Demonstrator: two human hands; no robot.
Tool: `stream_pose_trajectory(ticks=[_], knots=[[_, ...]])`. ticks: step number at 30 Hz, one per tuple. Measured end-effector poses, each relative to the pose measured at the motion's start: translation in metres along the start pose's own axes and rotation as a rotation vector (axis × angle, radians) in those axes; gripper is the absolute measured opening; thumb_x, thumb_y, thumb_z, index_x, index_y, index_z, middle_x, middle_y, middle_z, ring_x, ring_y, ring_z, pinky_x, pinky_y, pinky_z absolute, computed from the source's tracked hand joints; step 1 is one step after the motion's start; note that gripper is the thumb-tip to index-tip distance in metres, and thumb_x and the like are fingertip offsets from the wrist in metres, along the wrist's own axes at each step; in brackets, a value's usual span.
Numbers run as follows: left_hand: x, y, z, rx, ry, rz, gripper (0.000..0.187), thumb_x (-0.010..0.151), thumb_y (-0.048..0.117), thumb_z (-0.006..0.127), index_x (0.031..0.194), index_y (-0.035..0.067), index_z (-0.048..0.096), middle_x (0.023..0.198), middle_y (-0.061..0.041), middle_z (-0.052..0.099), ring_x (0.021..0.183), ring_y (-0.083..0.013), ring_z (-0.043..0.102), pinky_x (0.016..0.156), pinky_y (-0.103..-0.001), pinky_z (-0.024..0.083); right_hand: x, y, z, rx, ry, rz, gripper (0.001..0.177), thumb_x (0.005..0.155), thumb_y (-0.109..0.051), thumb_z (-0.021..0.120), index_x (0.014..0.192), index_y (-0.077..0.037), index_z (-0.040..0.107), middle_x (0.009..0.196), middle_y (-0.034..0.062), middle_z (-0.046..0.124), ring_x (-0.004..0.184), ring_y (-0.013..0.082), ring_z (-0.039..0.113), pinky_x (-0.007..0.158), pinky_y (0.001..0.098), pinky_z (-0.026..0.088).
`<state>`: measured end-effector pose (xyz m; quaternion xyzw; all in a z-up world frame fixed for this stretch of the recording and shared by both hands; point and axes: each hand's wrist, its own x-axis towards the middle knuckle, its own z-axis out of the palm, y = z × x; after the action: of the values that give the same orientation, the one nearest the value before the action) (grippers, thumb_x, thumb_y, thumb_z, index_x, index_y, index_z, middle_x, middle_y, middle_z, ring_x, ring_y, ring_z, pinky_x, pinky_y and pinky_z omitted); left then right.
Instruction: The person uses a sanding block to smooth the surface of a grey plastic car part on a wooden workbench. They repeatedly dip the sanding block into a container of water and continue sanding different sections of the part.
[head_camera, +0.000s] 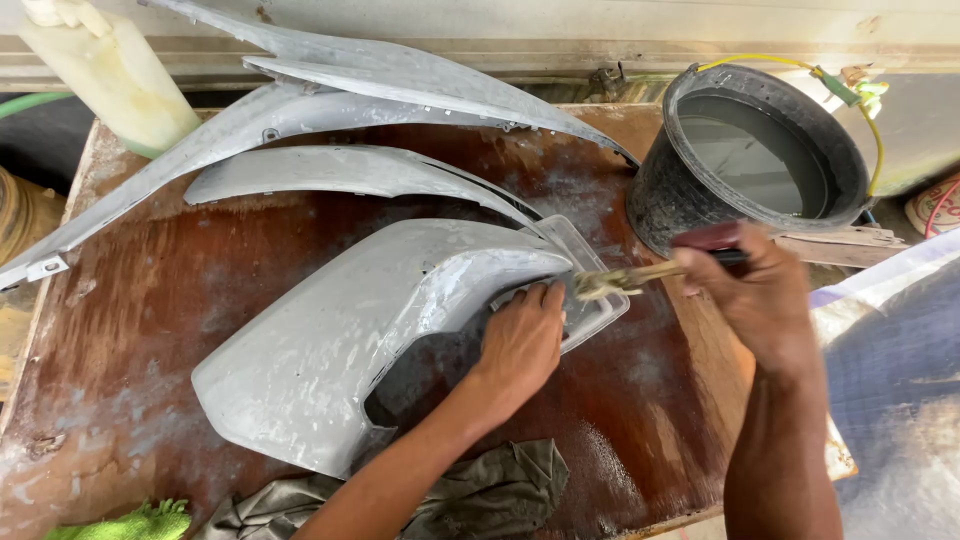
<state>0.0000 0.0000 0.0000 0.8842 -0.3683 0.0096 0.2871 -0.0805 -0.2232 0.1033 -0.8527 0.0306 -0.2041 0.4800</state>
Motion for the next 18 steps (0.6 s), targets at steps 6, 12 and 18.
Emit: stream_pose_trajectory(ticks=[6,12,18], knots=[[-0.025,-0.007,-0.051,0.222,0.462,0.122,0.030,0.090,0.012,0.069,0.117,-0.002,0.069,0.119,-0.020,0.062,0.102,-0.0335,0.062,0.092,-0.051,0.052,0.014,-0.056,0.020,0.115,0.055,-0.213,0.016,0.101,-0.007,0.069,0.115,-0.004,0.062,0.099,0.0092,0.068,0.077,0.0134,0.066,0.069,0.0203,0.058],[-0.036,-0.028,-0.099,0.366,0.549,-0.041,0.068,0.090,0.018,0.070,0.144,-0.013,0.042,0.148,-0.034,0.043,0.142,-0.0501,0.037,0.118,-0.068,0.023,0.039,-0.084,0.081,0.260,-0.169,-0.210,0.009,0.097,-0.004,0.072,0.103,-0.006,0.066,0.090,0.0024,0.066,0.080,0.0099,0.061,0.075,0.0240,0.054],[-0.029,-0.050,-0.083,0.465,0.556,-0.020,0.068,0.092,0.039,0.069,0.139,-0.009,0.056,0.142,-0.031,0.052,0.138,-0.0491,0.043,0.116,-0.068,0.015,0.045,-0.030,0.055,0.121,-0.070,-0.220,0.016,0.095,-0.006,0.075,0.109,-0.001,0.073,0.081,0.0141,0.067,0.073,0.0182,0.067,0.073,0.0321,0.060]])
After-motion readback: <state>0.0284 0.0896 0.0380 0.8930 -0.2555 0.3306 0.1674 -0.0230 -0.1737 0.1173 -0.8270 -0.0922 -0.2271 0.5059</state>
